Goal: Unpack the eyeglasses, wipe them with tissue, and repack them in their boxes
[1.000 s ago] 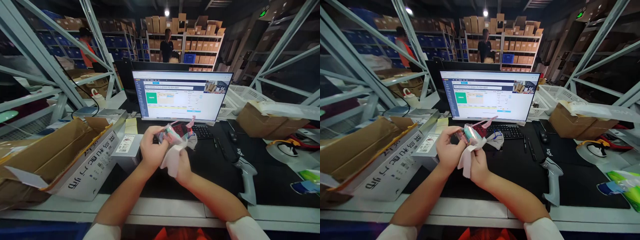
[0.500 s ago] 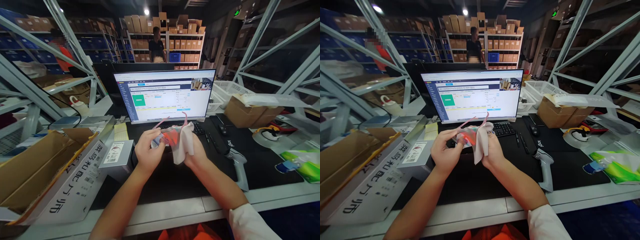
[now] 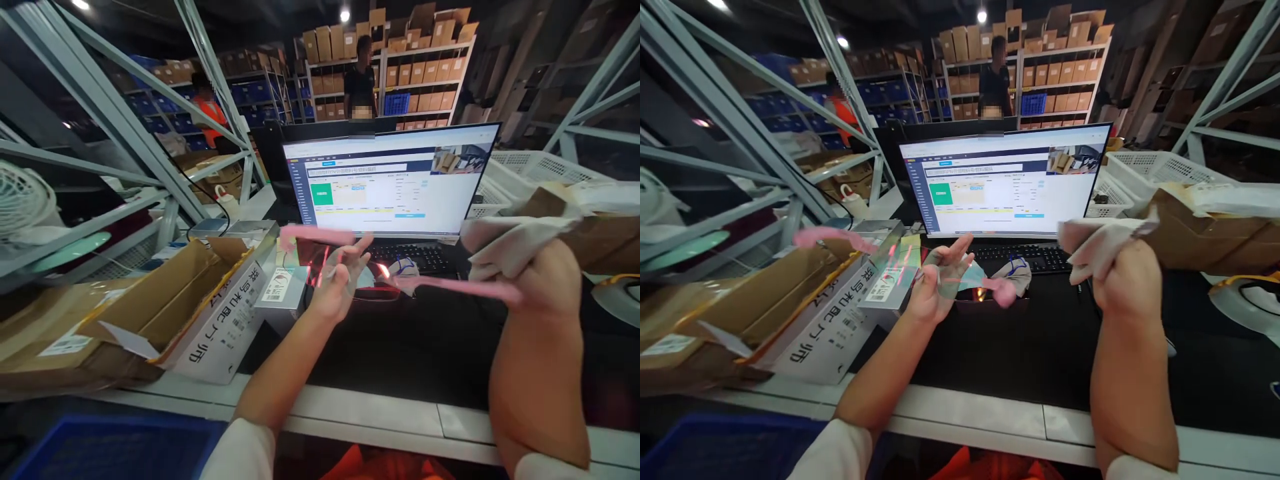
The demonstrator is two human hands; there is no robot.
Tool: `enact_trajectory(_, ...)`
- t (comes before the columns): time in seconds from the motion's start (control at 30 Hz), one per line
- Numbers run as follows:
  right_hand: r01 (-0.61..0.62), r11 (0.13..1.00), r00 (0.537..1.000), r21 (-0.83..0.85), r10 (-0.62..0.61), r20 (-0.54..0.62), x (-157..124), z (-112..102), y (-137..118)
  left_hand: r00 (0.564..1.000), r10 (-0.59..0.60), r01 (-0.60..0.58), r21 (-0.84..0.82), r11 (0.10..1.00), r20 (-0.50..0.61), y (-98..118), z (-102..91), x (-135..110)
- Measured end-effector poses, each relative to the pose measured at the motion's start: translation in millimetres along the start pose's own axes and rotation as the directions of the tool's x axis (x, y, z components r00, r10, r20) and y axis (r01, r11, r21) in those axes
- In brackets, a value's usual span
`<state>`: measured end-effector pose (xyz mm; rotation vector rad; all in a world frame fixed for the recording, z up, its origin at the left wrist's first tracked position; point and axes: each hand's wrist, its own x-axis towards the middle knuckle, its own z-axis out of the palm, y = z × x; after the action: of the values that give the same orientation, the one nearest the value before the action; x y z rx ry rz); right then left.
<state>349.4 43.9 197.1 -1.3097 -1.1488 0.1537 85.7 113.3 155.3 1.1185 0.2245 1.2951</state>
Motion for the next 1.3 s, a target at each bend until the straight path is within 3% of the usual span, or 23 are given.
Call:
enact_trajectory(0.07, 0.011, 0.987, 0.962, 0.158, -0.054, 0.269, -6, 10, -1, 0.998, -0.005, 0.003, 0.035, 0.999, 0.058, -1, 4.1, -4)
enact_trajectory(0.1, -0.038, 0.973, 0.905, 0.226, -0.063, 0.421, -9, 17, -3, 0.997, -0.009, 0.005, 0.055, 0.998, 0.079, -2, 6.2, -5)
enact_trajectory(0.17, -0.198, 0.937, 0.747, 0.286, -0.045, 0.663, -16, 32, -9, 0.994, -0.022, 0.013, 0.086, 0.996, 0.106, -4, 9.7, -8)
enact_trajectory(0.23, -0.323, 0.912, 0.586, 0.253, -0.017, 0.810, -24, 44, -15, 0.991, -0.045, 0.033, 0.100, 0.994, 0.125, -6, 11.6, -10)
enact_trajectory(0.43, -0.414, 0.908, 0.287, 0.069, 0.059, 0.956, -37, 67, -17, 0.941, -0.268, 0.242, 0.146, 0.959, 0.204, -14, 7.3, -14)
enact_trajectory(0.5, -0.429, 0.903, 0.203, 0.028, 0.066, 0.977, -33, 68, -16, 0.946, -0.269, 0.238, 0.176, 0.955, 0.183, -13, 2.8, -13)
enact_trajectory(0.63, -0.330, 0.942, 0.120, -0.066, 0.111, 0.987, -21, 64, -17, 0.989, -0.027, -0.002, 0.193, 0.981, 0.148, -10, -6.3, -7)
enact_trajectory(0.7, -0.276, 0.958, 0.095, -0.085, 0.115, 0.989, -18, 64, -17, 0.990, -0.002, -0.024, 0.175, 0.984, 0.144, -11, -7.8, -6)
enact_trajectory(0.77, -0.262, 0.965, 0.140, -0.029, 0.068, 0.988, -21, 69, -15, 0.980, -0.099, 0.075, 0.141, 0.987, 0.172, -13, -6.2, -6)
enact_trajectory(0.83, -0.258, 0.964, 0.249, 0.058, 0.009, 0.968, -25, 75, -13, 0.948, -0.228, 0.206, 0.121, 0.971, 0.221, -16, -2.7, -7)
enact_trajectory(0.9, -0.257, 0.960, 0.340, 0.115, -0.021, 0.940, -29, 80, -11, 0.930, -0.279, 0.251, 0.142, 0.957, 0.238, -15, 0.6, -8)
enact_trajectory(0.93, -0.258, 0.958, 0.359, 0.124, -0.024, 0.933, -30, 81, -9, 0.940, -0.260, 0.228, 0.161, 0.960, 0.223, -13, 1.4, -7)
enact_trajectory(1.07, -0.242, 0.969, 0.312, 0.054, 0.025, 0.950, -24, 72, 1, 0.992, -0.084, 0.061, 0.221, 0.973, 0.097, -1, -4.5, -1)
enact_trajectory(1.1, -0.241, 0.970, 0.323, 0.026, 0.055, 0.945, -21, 68, 3, 0.997, -0.049, 0.035, 0.211, 0.977, 0.062, 3, -7.8, 1)
enact_trajectory(1.13, -0.243, 0.970, 0.366, 0.003, 0.089, 0.926, -18, 65, 5, 0.999, -0.019, 0.014, 0.192, 0.981, 0.026, 6, -11.4, 4)
enact_trajectory(1.17, -0.250, 0.968, 0.445, -0.011, 0.125, 0.887, -15, 62, 8, 1.000, 0.009, -0.007, 0.169, 0.986, -0.010, 8, -14.8, 6)
enact_trajectory(1.27, -0.272, 0.962, 0.757, 0.028, 0.196, 0.624, 0, 52, 19, 0.988, 0.069, -0.057, 0.090, 0.994, -0.138, 10, -21.0, 13)
enact_trajectory(1.3, -0.266, 0.962, 0.840, 0.055, 0.204, 0.503, 8, 47, 25, 0.979, 0.078, -0.068, 0.062, 0.996, -0.187, 9, -21.2, 15)
